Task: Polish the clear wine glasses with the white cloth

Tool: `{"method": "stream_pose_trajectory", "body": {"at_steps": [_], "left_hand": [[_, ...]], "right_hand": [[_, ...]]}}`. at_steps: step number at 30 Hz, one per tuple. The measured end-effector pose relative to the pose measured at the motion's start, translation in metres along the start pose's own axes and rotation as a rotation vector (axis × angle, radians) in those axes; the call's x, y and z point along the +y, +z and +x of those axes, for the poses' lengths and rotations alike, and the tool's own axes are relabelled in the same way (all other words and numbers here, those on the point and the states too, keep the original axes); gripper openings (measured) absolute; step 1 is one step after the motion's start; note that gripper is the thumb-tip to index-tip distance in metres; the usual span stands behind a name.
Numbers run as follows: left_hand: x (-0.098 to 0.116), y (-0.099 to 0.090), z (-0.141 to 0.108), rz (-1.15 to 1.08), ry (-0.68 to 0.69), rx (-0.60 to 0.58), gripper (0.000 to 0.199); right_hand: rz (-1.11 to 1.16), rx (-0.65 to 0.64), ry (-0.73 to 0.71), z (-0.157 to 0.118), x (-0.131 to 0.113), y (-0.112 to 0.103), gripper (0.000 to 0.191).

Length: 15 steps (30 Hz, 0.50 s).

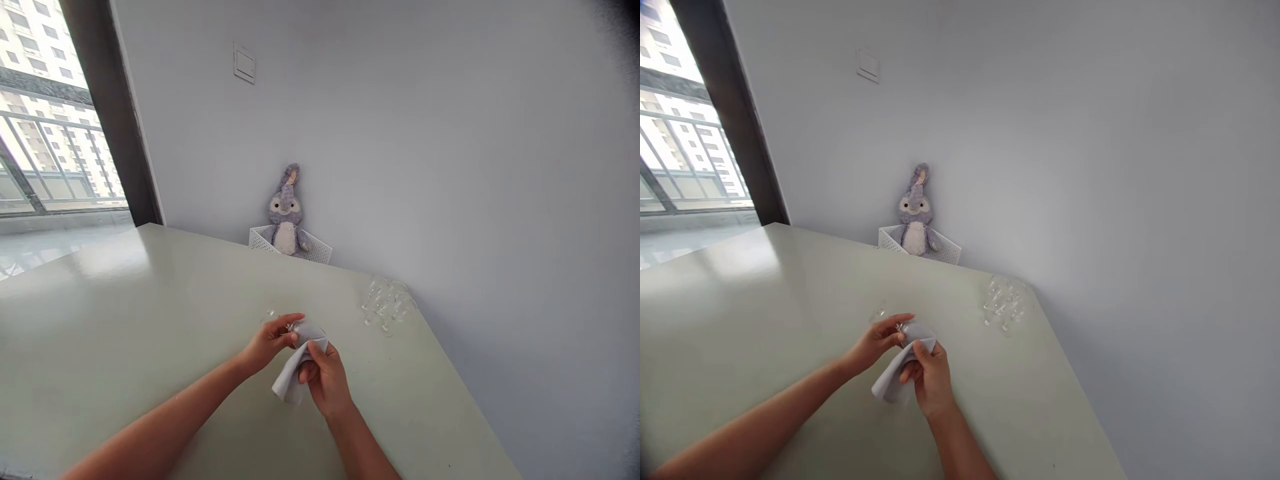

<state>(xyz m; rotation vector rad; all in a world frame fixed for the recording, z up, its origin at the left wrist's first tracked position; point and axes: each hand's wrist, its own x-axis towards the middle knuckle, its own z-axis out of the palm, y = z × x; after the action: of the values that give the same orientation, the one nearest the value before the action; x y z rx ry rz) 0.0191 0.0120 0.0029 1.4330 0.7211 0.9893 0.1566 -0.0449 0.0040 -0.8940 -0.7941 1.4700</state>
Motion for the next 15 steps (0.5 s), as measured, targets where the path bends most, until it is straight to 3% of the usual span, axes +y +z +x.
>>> {"method": "stream_pose_trajectory", "body": {"at_steps": [4,6,9,11,15], "left_hand": [[-0.008,-0.006,0.001,0.209,0.002,0.02,0.043],[-0.006,-0.009,-0.001,0.379,0.053,0.028,0.041],[0.001,-0.013,-0.002,0.614,0.277,0.138,0.034],[0.006,-0.017,0.0,0.743,0.444,0.182,0.029],[0.006,-0.025,0.005,1.121,0.61,0.043,0.03]], "right_hand": [[-0.382,0.016,-0.141,-0.006,0.012,0.006,0.028],[-0.439,0.068,-0.158,-0.003,0.014,0.003,0.028],[-0.347,0.215,-0.109,0.006,0.007,-0.008,0.033],[-0.238,0.246,-0.08,0.011,0.0,-0.015,0.034],[-0.095,0.054,0.054,0.014,-0.012,-0.025,0.032]]}}
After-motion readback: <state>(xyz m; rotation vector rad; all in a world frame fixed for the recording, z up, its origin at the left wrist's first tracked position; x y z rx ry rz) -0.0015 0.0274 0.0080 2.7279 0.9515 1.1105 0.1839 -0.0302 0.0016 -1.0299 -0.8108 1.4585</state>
